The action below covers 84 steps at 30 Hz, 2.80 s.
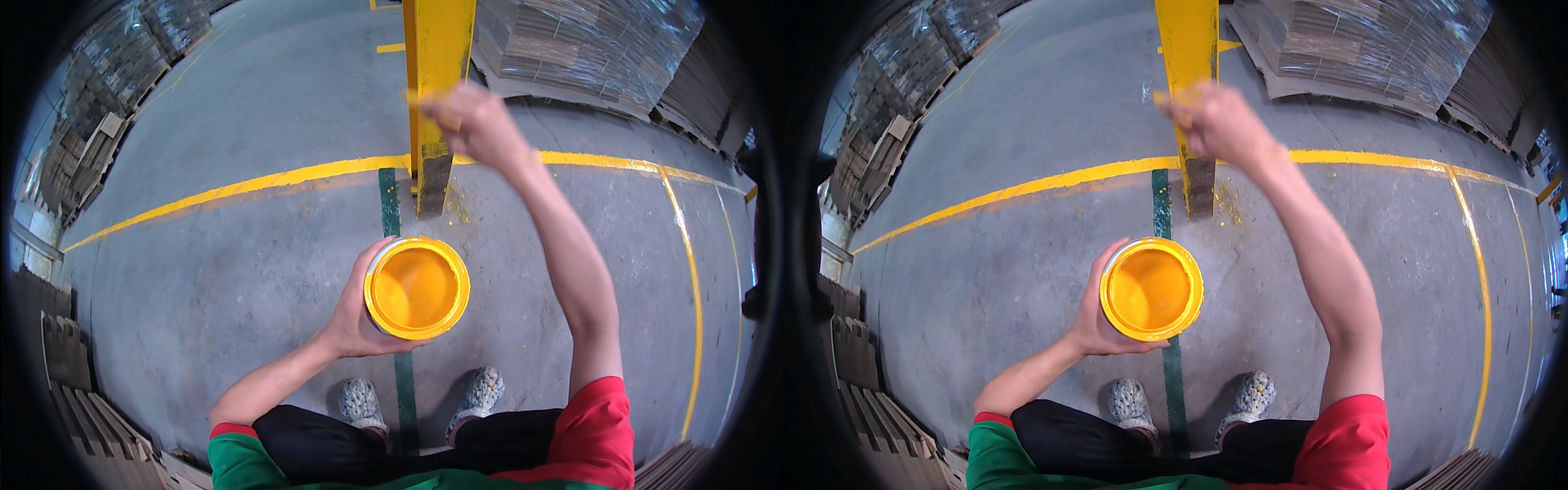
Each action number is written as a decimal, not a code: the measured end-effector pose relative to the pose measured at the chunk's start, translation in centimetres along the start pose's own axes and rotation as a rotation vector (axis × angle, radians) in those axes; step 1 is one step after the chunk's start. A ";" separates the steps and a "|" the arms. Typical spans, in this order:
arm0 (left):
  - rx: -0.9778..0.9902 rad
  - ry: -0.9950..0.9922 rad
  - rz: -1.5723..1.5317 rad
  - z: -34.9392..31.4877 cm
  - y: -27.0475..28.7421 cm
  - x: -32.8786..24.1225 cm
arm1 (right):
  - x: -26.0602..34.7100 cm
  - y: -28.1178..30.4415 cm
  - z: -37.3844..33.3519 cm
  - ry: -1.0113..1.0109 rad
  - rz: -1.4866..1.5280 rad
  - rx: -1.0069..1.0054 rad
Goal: The person paints a vertical metal pole yellow using a paintbrush and a small paint can. They repeatedly dip the brush into the can and apply paint along the pole's length, working from lower to higher sections while holding the can in the other hand.
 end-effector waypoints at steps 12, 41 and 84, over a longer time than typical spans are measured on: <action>0.015 -0.022 -0.006 0.0 -0.4 0.5 | -0.1 2.6 2.8 0.264 -0.364 -0.301; 0.019 0.023 -0.032 0.3 -1.2 0.1 | -0.2 -1.1 -10.2 -0.042 -0.054 -0.073; -0.010 -0.057 0.022 0.6 -0.7 -0.7 | -1.2 2.8 -1.5 0.158 -0.361 -0.168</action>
Point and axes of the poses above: each hand's wrist, its own z-axis towards the middle knuckle, its own y-axis out of the back of the hand, x = y × z, the point moved 1 cm from there along z, towards the middle knuckle, and after that the axes turned 13 degrees about z, right-handed, at the moved point
